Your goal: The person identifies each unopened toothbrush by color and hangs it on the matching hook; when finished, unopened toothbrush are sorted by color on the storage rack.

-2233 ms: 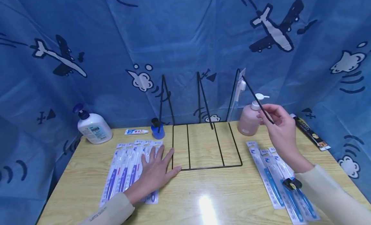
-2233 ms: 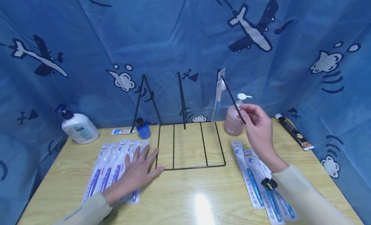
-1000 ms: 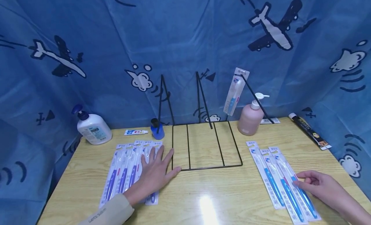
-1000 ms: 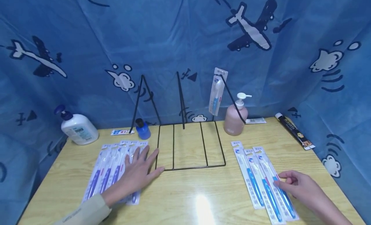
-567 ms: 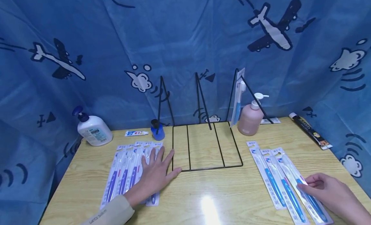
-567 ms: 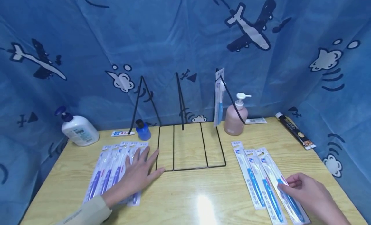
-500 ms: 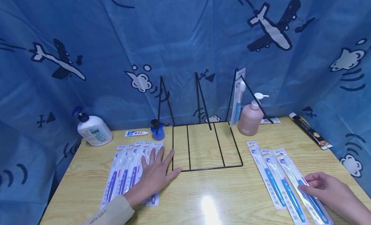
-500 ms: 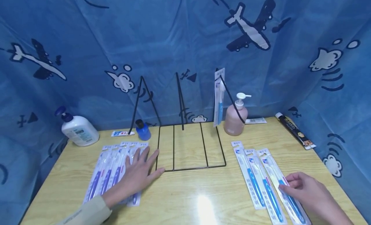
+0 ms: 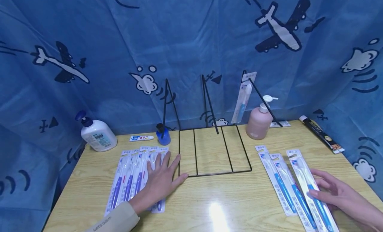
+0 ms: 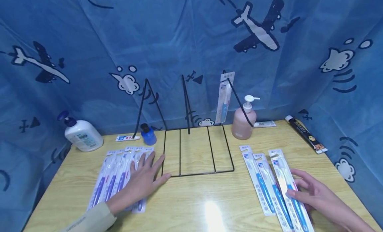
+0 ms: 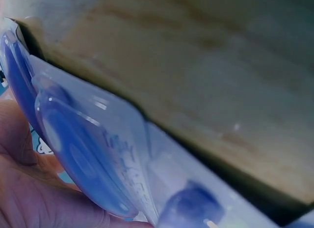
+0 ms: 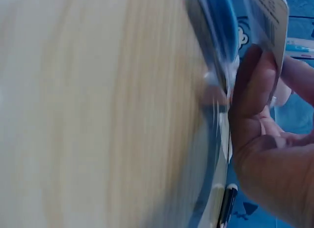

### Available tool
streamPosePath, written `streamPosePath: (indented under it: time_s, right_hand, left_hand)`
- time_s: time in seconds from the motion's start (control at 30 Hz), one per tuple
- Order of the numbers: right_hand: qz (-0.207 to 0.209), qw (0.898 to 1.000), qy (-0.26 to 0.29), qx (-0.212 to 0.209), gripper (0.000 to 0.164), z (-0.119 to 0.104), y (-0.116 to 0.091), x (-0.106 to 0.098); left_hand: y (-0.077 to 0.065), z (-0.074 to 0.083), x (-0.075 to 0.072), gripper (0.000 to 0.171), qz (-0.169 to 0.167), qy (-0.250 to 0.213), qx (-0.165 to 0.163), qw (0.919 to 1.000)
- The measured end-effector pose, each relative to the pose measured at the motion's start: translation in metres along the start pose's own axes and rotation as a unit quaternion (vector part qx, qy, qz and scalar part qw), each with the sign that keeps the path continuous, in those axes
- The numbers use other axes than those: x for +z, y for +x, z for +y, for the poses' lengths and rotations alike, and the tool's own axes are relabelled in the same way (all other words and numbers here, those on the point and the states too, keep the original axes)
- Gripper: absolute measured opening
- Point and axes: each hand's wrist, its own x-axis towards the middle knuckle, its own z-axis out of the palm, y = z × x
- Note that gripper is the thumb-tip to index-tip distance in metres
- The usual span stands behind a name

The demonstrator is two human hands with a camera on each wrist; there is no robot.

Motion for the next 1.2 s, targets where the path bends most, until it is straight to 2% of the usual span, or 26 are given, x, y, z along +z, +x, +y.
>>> streamPosePath:
  time_s: [0.1, 0.23, 0.37, 0.43, 0.5, 0.63, 0.7, 0.83, 0.9, 1.0, 1.03, 1.2]
  right_hand:
    - [-0.002, 0.999, -0.015, -0.033, 0.097, -0.007, -0.002, 0.007]
    - [0.01, 0.995, -0.034, -0.097, 0.093, -0.018, -0.005, 0.021]
    - [0.029, 0.979, -0.014, -0.2, 0.079, -0.028, -0.009, 0.032]
    - [0.025, 0.963, 0.021, -0.267, 0.074, -0.034, -0.013, 0.035]
    - [0.015, 0.94, 0.062, -0.335, 0.076, -0.041, -0.017, 0.039]
    - [-0.015, 0.898, 0.137, -0.418, 0.086, -0.058, -0.027, 0.052]
    - [-0.021, 0.883, 0.149, -0.445, 0.09, -0.065, -0.031, 0.058]
    - [-0.028, 0.864, 0.138, -0.483, 0.094, -0.077, -0.034, 0.067]
    - [-0.032, 0.859, 0.121, -0.496, 0.095, -0.082, -0.034, 0.07]
    - [-0.037, 0.859, 0.1, -0.5, 0.095, -0.087, -0.032, 0.074]
    - [-0.032, 0.862, 0.089, -0.497, 0.094, -0.088, -0.031, 0.075]
    - [-0.019, 0.865, 0.07, -0.497, 0.09, -0.095, -0.02, 0.081]
  left_hand:
    - [0.0, -0.001, 0.001, 0.079, 0.001, 0.0, -0.002, 1.0]
    - [0.0, -0.001, 0.001, 0.079, -0.002, -0.005, -0.003, 1.0]
    - [0.001, -0.001, 0.0, 0.08, -0.003, -0.01, 0.0, 0.9999]
    - [0.001, 0.0, 0.0, 0.079, -0.002, -0.01, 0.001, 1.0]
    - [0.001, 0.001, -0.001, 0.079, -0.001, -0.009, 0.0, 1.0]
    - [0.0, 0.002, -0.001, 0.079, -0.004, -0.009, -0.002, 1.0]
    - [0.0, 0.003, -0.001, 0.079, -0.006, -0.01, -0.002, 0.9999]
    - [0.0, 0.003, -0.002, 0.079, -0.005, -0.012, -0.004, 0.9999]
    - [0.0, 0.003, -0.002, 0.079, -0.002, -0.013, -0.002, 0.9999]
    - [0.0, 0.003, 0.0, 0.08, 0.003, -0.017, 0.001, 0.9999]
    - [0.0, 0.002, 0.001, 0.08, 0.007, -0.017, 0.003, 0.9998]
    - [-0.001, 0.0, 0.003, 0.081, 0.016, -0.016, 0.007, 0.9997]
